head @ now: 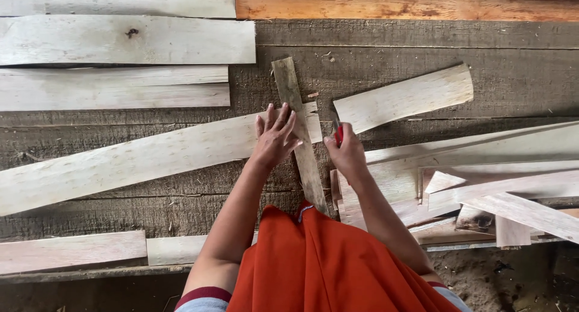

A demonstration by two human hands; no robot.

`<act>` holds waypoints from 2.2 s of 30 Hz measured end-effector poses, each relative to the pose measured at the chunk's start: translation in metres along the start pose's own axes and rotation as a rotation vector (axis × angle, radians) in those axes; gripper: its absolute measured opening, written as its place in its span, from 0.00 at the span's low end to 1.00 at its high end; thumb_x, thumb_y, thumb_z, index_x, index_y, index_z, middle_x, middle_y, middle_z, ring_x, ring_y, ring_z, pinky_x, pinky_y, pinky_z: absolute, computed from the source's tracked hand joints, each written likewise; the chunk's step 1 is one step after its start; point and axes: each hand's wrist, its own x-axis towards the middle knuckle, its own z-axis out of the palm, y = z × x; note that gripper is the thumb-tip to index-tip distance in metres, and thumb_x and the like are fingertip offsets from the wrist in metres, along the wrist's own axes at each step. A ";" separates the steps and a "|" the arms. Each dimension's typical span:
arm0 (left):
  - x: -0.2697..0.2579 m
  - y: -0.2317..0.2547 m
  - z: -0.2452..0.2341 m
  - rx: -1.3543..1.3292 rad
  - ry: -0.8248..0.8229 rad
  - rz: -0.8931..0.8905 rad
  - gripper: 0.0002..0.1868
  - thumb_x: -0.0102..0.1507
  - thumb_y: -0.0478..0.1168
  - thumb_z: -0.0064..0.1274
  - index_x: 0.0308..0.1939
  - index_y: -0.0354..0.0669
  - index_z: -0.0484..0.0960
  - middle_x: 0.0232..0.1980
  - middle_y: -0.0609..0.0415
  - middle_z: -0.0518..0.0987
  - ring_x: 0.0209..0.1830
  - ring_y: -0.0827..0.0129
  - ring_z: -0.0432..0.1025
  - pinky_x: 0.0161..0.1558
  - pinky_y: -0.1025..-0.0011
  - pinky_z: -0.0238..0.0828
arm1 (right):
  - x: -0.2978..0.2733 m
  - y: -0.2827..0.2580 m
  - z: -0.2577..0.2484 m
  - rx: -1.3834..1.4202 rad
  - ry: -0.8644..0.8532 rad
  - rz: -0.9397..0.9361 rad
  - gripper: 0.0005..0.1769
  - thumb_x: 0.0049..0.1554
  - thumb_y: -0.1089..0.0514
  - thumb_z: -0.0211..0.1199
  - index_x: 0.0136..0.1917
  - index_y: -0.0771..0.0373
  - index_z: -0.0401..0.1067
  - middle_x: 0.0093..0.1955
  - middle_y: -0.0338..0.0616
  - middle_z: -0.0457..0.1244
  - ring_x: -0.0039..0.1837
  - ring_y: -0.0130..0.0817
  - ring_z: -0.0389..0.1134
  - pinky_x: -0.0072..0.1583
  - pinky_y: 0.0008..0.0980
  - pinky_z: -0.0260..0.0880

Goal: The person uses a red utility knife to cut several long wooden planks on a wooden workbench. They position each plank, score it with the knife, and break it apart, repeating the process for multiple pieces.

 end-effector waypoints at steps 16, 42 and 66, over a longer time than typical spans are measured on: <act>0.004 -0.005 0.000 -0.051 -0.015 -0.014 0.44 0.63 0.58 0.56 0.80 0.57 0.56 0.85 0.58 0.42 0.83 0.42 0.27 0.73 0.30 0.25 | -0.019 -0.016 0.029 -0.054 -0.143 0.112 0.19 0.54 0.54 0.69 0.57 0.56 0.72 0.45 0.46 0.71 0.53 0.51 0.74 0.56 0.51 0.71; 0.004 0.005 -0.011 -0.053 -0.095 -0.035 0.44 0.65 0.54 0.53 0.81 0.55 0.51 0.86 0.56 0.38 0.83 0.41 0.23 0.72 0.30 0.20 | 0.020 -0.029 -0.010 0.203 -0.097 0.016 0.19 0.64 0.53 0.50 0.63 0.67 0.60 0.41 0.55 0.64 0.34 0.39 0.71 0.42 0.41 0.77; 0.011 0.019 -0.014 0.087 -0.240 -0.125 0.49 0.64 0.55 0.55 0.82 0.52 0.45 0.85 0.51 0.32 0.81 0.38 0.19 0.70 0.26 0.17 | 0.039 -0.060 -0.007 -0.118 -0.252 0.047 0.23 0.67 0.47 0.41 0.66 0.64 0.59 0.37 0.53 0.70 0.40 0.49 0.75 0.51 0.54 0.76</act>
